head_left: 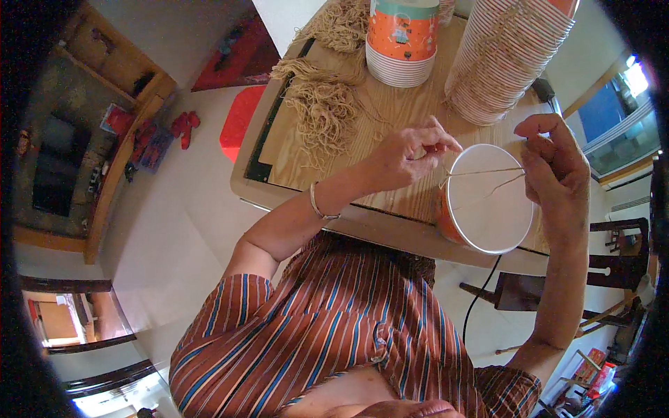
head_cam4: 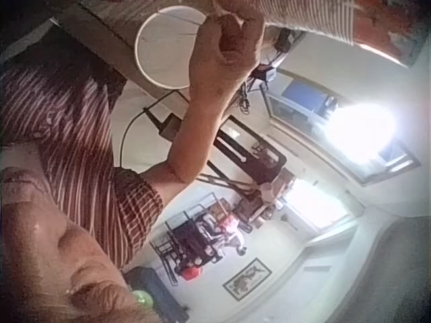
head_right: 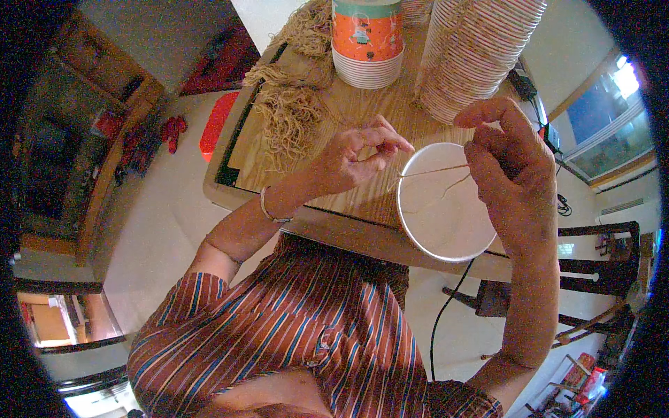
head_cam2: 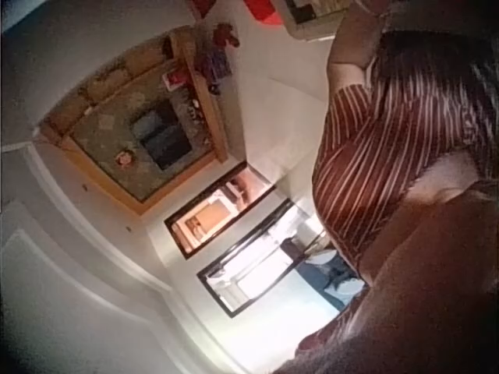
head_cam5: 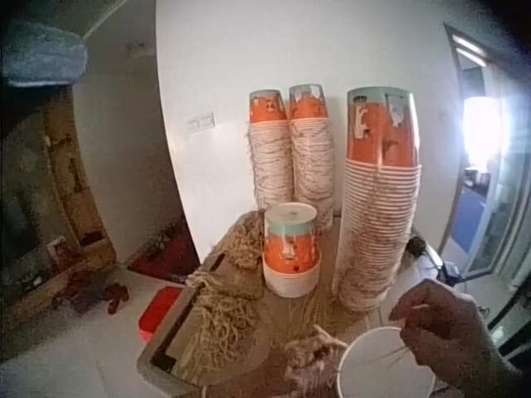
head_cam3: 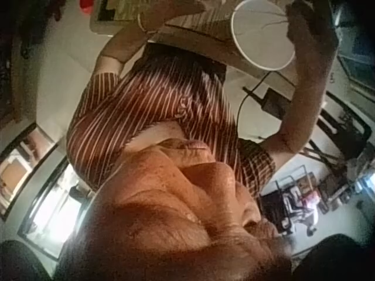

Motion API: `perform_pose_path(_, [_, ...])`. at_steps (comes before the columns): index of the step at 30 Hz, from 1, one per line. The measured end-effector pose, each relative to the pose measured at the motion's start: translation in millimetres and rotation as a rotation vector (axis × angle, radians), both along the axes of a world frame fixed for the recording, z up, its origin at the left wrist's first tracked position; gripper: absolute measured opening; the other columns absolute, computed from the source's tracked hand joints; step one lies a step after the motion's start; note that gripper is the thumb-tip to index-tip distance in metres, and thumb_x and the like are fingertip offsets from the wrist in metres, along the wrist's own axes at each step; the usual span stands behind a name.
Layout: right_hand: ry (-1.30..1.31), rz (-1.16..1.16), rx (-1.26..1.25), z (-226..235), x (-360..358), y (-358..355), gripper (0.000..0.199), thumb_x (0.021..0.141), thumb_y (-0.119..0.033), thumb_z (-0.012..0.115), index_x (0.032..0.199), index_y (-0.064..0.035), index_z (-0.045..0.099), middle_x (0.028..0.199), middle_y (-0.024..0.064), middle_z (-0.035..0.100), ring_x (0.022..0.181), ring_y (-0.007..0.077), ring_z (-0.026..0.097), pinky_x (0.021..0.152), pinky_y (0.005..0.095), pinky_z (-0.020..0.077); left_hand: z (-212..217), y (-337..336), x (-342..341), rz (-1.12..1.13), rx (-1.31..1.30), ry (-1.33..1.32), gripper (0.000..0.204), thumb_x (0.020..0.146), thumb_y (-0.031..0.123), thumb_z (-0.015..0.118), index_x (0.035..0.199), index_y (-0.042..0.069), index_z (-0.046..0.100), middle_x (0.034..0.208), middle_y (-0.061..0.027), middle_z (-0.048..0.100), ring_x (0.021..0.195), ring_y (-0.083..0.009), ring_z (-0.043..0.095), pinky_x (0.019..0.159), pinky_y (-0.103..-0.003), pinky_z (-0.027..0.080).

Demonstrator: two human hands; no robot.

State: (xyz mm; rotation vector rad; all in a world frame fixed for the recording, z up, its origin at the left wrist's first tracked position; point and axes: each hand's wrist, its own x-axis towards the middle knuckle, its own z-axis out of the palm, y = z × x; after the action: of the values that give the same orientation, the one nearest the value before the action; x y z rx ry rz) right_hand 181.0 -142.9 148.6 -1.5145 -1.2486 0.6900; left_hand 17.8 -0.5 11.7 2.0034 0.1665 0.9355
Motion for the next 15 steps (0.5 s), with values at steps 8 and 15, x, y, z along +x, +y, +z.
perform_pose_path(8, [0.011,-0.028,-0.028,0.2,-3.1,0.3,0.025,0.084,0.002,0.051,0.106,-0.0086,0.058,0.067,-0.0085,0.046,0.055,-0.0001,0.034,0.047,0.0177,0.0245,0.9,2.5,-2.5,-0.203,-0.045,0.038,0.011,0.085,0.007,0.069,0.095,0.005,0.071,0.091,-0.0044,0.059,0.09,-0.0171,0.057,0.079,-0.03,0.046])
perform_pose_path(15, [-0.025,-0.027,0.022,1.8,-5.1,-2.3,0.025,0.085,0.002,0.052,0.105,-0.0094,0.058,0.065,-0.0085,0.047,0.053,-0.0003,0.035,0.045,0.0183,0.0246,-13.9,6.6,-0.1,-0.246,-0.084,0.007,0.008,0.085,0.011,0.072,0.091,0.007,0.072,0.089,-0.0036,0.058,0.09,-0.0161,0.056,0.082,-0.029,0.045])
